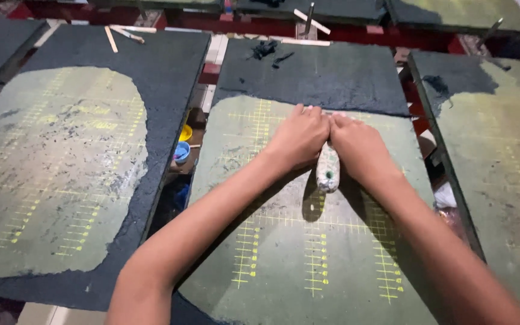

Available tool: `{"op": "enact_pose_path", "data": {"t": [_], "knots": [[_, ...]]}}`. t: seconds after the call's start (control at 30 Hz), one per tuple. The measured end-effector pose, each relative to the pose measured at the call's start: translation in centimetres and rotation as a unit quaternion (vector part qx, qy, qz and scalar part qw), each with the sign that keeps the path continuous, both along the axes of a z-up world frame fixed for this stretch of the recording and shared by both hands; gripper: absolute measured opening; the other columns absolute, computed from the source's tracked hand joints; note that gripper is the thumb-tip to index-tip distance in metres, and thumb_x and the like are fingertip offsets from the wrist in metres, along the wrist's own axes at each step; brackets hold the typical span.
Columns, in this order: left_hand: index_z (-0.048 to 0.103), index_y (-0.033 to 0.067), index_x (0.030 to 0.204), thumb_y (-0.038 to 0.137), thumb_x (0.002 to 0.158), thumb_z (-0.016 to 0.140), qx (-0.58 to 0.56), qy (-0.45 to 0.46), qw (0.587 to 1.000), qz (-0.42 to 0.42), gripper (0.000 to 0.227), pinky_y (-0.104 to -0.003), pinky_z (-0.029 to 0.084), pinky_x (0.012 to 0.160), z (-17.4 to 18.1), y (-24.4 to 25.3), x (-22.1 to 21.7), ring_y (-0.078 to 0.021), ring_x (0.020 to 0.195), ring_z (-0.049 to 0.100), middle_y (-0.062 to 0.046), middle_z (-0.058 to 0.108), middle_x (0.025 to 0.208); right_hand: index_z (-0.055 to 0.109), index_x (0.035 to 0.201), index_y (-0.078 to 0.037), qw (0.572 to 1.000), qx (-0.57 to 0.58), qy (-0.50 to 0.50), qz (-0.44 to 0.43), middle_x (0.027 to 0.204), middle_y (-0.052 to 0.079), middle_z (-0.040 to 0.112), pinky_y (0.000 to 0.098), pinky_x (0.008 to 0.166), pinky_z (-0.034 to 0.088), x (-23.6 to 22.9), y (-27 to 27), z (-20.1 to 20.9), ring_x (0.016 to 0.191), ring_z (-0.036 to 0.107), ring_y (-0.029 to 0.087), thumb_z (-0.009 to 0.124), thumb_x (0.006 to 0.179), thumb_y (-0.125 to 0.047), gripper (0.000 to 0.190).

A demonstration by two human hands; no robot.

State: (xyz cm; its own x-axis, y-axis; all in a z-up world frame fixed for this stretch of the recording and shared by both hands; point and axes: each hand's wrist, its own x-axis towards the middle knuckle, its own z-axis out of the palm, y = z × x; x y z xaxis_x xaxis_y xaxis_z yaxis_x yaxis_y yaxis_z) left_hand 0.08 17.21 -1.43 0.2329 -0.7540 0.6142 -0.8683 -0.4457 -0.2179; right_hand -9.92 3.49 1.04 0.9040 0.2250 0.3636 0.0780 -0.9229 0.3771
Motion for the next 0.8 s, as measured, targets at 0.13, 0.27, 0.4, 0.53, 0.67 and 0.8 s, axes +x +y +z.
{"op": "enact_pose_path", "data": {"t": [0.13, 0.27, 0.4, 0.53, 0.67, 0.8], "knots": [[0.07, 0.008, 0.094, 0.012, 0.084, 0.056, 0.003, -0.004, 1.0, 0.005, 0.018, -0.049, 0.048, 0.076, -2.0, -1.7, 1.6, -0.0326, 0.075, 0.07, -0.01, 0.068, 0.082, 0.067, 0.124, -0.007, 0.999, 0.035, 0.009, 0.004, 0.119, 0.005, 0.07, 0.044, 0.069, 0.063, 0.6, -0.7, 0.0, 0.096, 0.076, 0.035, 0.06, 0.097, -0.009, 0.028], [0.072, 0.0116, 0.087, 0.01, 0.09, 0.059, 0.0, -0.026, 0.999, 0.028, 0.014, -0.059, 0.036, 0.103, 0.3, -1.0, 1.0, -0.0281, 0.072, 0.073, -0.009, 0.071, 0.075, 0.069, 0.112, -0.014, 1.0, 0.022, -0.007, 0.003, 0.105, -0.001, 0.073, 0.0428, 0.06, 0.061, 1.2, -1.0, 0.8, 0.084, 0.078, 0.032, 0.061, 0.103, -0.013, 0.013], [0.074, 0.0186, 0.074, 0.016, 0.095, 0.062, 0.087, -0.044, 0.993, 0.073, 0.025, -0.05, 0.035, 0.1, 2.1, -0.6, 0.7, -0.0317, 0.095, 0.059, -0.001, 0.071, 0.067, 0.069, 0.101, -0.005, 0.996, 0.086, 0.016, 0.03, 0.11, 0.015, 0.077, 0.0468, 0.064, 0.061, 1.4, -1.5, 0.7, 0.091, 0.075, 0.036, 0.069, 0.081, 0.002, 0.02], [0.073, 0.0206, 0.071, 0.012, 0.092, 0.067, 0.098, -0.04, 0.991, 0.081, 0.023, -0.052, 0.035, 0.105, 2.4, -0.9, 0.8, -0.0289, 0.085, 0.065, 0.001, 0.071, 0.065, 0.05, 0.087, -0.011, 0.989, 0.144, 0.008, 0.025, 0.085, 0.006, 0.062, 0.0446, 0.05, 0.042, 0.8, -1.4, 1.3, 0.068, 0.064, 0.038, 0.061, 0.073, 0.009, 0.027], [0.065, 0.0188, 0.07, 0.009, 0.09, 0.064, 0.075, -0.046, 0.994, 0.07, 0.022, -0.047, 0.043, 0.098, 1.6, -0.9, 1.2, -0.0252, 0.07, 0.063, 0.001, 0.066, 0.064, 0.06, 0.102, -0.012, 0.992, 0.121, -0.021, 0.026, 0.097, 0.005, 0.069, 0.0474, 0.053, 0.053, 1.1, -1.2, 0.7, 0.075, 0.069, 0.038, 0.072, 0.079, -0.006, 0.026], [0.067, 0.0216, 0.071, 0.01, 0.085, 0.066, 0.062, -0.029, 0.995, 0.066, 0.019, -0.041, 0.045, 0.077, 0.6, -2.1, 2.8, -0.0265, 0.07, 0.064, -0.002, 0.07, 0.069, 0.059, 0.093, -0.015, 0.993, 0.12, -0.011, -0.009, 0.084, 0.007, 0.069, 0.0485, 0.052, 0.052, 2.2, -2.2, 0.3, 0.068, 0.069, 0.037, 0.07, 0.087, -0.011, 0.013]]}}
